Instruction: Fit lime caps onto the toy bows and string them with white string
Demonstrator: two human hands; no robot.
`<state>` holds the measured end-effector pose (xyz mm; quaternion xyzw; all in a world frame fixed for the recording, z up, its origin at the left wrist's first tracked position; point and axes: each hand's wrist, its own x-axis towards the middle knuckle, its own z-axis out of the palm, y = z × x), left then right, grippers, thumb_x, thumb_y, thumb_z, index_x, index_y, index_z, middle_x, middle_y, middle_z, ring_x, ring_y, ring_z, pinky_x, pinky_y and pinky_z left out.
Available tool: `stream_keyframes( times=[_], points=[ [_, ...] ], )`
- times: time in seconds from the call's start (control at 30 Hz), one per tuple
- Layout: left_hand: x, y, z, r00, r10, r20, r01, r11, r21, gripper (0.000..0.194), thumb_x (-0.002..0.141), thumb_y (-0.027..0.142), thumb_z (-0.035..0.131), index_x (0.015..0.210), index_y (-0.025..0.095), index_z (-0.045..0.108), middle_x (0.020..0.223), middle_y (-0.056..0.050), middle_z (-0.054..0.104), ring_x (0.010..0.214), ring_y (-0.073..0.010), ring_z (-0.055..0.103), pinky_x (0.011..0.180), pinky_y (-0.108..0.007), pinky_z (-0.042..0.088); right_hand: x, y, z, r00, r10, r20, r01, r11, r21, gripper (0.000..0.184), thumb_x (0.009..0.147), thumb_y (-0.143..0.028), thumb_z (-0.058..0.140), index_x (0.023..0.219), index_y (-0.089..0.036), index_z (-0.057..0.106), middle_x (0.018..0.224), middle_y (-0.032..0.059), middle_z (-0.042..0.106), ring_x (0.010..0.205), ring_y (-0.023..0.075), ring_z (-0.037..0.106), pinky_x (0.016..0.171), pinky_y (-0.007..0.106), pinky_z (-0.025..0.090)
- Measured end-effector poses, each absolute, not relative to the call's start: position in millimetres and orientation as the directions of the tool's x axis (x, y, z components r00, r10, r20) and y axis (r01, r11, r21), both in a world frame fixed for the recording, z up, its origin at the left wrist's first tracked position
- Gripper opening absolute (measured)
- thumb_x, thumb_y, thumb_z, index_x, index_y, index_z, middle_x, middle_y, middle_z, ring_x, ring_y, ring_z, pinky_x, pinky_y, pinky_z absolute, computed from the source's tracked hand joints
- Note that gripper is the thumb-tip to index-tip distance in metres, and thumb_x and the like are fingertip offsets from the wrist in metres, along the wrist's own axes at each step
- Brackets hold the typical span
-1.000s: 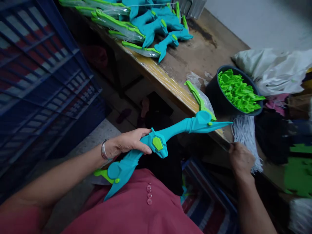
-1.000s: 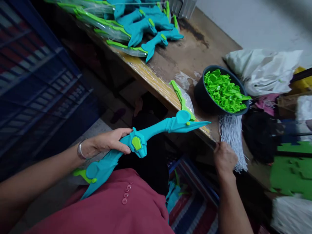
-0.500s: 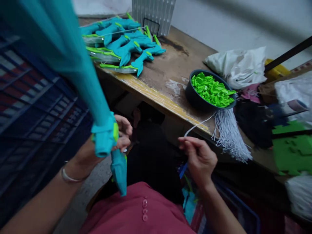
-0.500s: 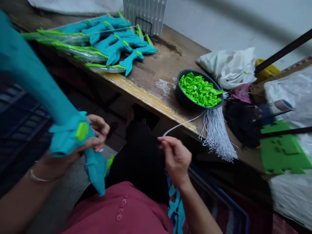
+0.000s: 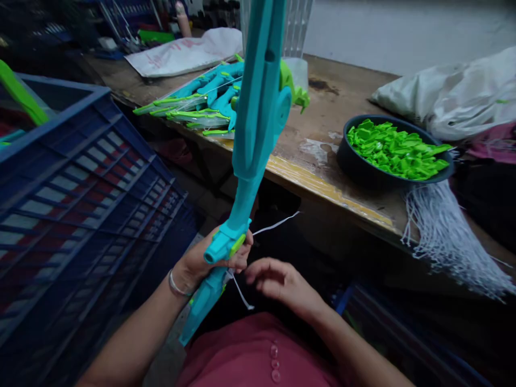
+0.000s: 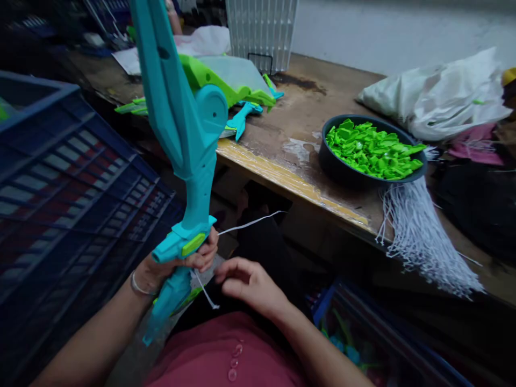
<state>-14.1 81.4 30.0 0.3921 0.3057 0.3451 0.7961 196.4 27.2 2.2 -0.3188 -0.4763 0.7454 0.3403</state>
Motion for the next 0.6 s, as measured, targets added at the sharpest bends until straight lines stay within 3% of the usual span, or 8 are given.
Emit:
stream_keyframes(
  times=[0.07, 0.13, 0.23, 0.3, 0.4, 0.5, 0.6],
  points=[
    [-10.7, 77.7, 27.7, 0.625, 0.739, -0.253, -0.265, 0.505, 0.821, 0.041, 0.059, 0.019, 0.092, 0.087, 0.016, 0.062, 0.066, 0.006, 0.049, 0.054, -0.0057, 0.047, 0.05, -0.019, 0.042, 192.3, 45.8, -5.8, -0.418, 0.886, -0.202, -0.371, -0.369, -0.852, 0.049, 0.091, -0.058, 0.069, 0.119, -0.019, 0.068, 0.118, 0.0117, 0.073, 0.103, 0.0202, 0.07, 0.089, 0.034, 0.057],
    [-9.4, 73.2, 24.5, 0.675, 0.688, -0.265, -0.236, 0.542, 0.806, 0.04, 0.057, 0.017, 0.092, 0.082, 0.016, 0.06, 0.061, 0.008, 0.045, 0.051, -0.0046, 0.039, 0.046, -0.017, 0.037, 194.0, 70.1, -6.5, -0.27, 0.94, -0.208, -0.513, -0.323, -0.795, 0.047, 0.094, -0.059, 0.063, 0.121, -0.02, 0.066, 0.122, 0.0126, 0.072, 0.107, 0.0225, 0.07, 0.093, 0.04, 0.058],
    [-14.6, 64.4, 17.2, 0.674, 0.692, -0.259, -0.225, 0.526, 0.82, 0.04, 0.059, 0.016, 0.092, 0.084, 0.016, 0.06, 0.06, 0.008, 0.044, 0.05, -0.005, 0.038, 0.046, -0.018, 0.037, 211.8, 105.9, 2.2, -0.052, 0.989, -0.138, -0.607, -0.141, -0.782, 0.034, 0.09, -0.05, 0.072, 0.108, -0.022, 0.067, 0.093, 0.0023, 0.071, 0.083, 0.016, 0.069, 0.084, 0.036, 0.06],
    [-22.2, 58.3, 12.1, 0.638, 0.726, -0.258, -0.229, 0.498, 0.836, 0.039, 0.064, 0.022, 0.09, 0.089, 0.016, 0.061, 0.063, 0.007, 0.046, 0.052, -0.0058, 0.042, 0.048, -0.02, 0.039, 227.5, 121.8, 11.4, 0.02, 0.996, -0.089, -0.629, -0.056, -0.775, 0.03, 0.085, -0.043, 0.08, 0.102, -0.022, 0.066, 0.073, -0.0055, 0.06, 0.066, 0.01, 0.06, 0.073, 0.029, 0.059],
    [-36.8, 53.6, 9.5, 0.58, 0.776, -0.249, -0.227, 0.447, 0.865, 0.04, 0.07, 0.029, 0.087, 0.098, 0.016, 0.062, 0.069, 0.005, 0.048, 0.054, -0.0068, 0.049, 0.051, -0.02, 0.041, 245.0, 127.4, 28.2, 0.084, 0.994, -0.067, -0.633, 0.001, -0.774, 0.034, 0.078, -0.038, 0.087, 0.098, -0.021, 0.066, 0.069, -0.0079, 0.05, 0.058, 0.0068, 0.049, 0.055, 0.02, 0.05],
    [-53.3, 57.8, 20.3, 0.503, 0.855, -0.127, -0.153, 0.233, 0.96, 0.033, 0.079, 0.029, 0.081, 0.103, 0.017, 0.063, 0.084, -0.002, 0.059, 0.071, -0.0135, 0.061, 0.066, -0.027, 0.052, 258.5, 115.4, 47.1, 0.158, 0.982, -0.105, -0.599, 0.011, -0.801, 0.036, 0.072, -0.035, 0.091, 0.096, -0.021, 0.068, 0.072, -0.0068, 0.051, 0.054, 0.0051, 0.041, 0.042, 0.017, 0.033],
    [-67.5, 64.4, 45.7, 0.344, 0.936, 0.075, -0.136, -0.029, 0.99, 0.03, 0.08, 0.026, 0.078, 0.105, 0.019, 0.064, 0.123, -0.012, 0.062, 0.101, -0.0234, 0.065, 0.094, -0.043, 0.055, 283.3, 94.3, 62.8, 0.295, 0.954, -0.048, -0.461, 0.098, -0.882, 0.032, 0.07, -0.027, 0.091, 0.096, -0.021, 0.073, 0.069, -0.0058, 0.053, 0.047, 0.0032, 0.035, 0.038, 0.021, 0.022]
  ],
)
